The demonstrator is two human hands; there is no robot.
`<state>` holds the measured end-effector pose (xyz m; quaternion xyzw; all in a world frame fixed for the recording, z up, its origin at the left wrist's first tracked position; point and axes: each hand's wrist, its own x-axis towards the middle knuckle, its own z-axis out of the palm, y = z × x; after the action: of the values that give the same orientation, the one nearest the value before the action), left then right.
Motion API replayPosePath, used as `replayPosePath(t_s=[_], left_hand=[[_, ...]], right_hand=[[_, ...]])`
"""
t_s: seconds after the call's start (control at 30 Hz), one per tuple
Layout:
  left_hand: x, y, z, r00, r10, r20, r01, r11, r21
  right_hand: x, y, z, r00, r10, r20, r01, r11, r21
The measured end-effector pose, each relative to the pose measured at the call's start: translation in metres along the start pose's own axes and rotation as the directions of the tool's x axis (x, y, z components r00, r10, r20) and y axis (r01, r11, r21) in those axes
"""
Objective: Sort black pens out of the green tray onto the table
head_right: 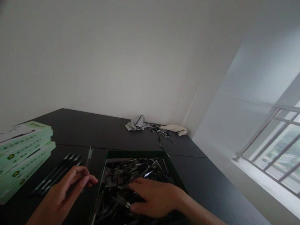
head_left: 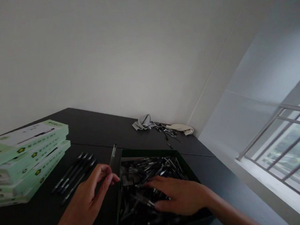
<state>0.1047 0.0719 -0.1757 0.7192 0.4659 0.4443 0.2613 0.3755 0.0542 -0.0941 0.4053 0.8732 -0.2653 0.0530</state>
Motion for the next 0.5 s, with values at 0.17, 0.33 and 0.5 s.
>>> replayPosePath(t_s=[0.17,0.33,0.5], left_hand=[[0.000,0.000,0.000,1.000,-0.004,0.010,0.004,1.000,0.020],[-0.001,-0.003,0.002,1.000,0.006,0.006,-0.006,0.999,0.037],[-0.001,-0.003,0.002,1.000,-0.015,0.000,0.015,0.999,0.049]], right_hand=[[0.006,0.033,-0.024,0.944,0.183,-0.274,-0.230,0.962,-0.148],[0.034,0.065,-0.021,0.957,0.148,-0.250,-0.205,0.954,-0.220],[0.058,0.076,0.000,0.974,0.136,-0.179,-0.179,0.952,-0.247]])
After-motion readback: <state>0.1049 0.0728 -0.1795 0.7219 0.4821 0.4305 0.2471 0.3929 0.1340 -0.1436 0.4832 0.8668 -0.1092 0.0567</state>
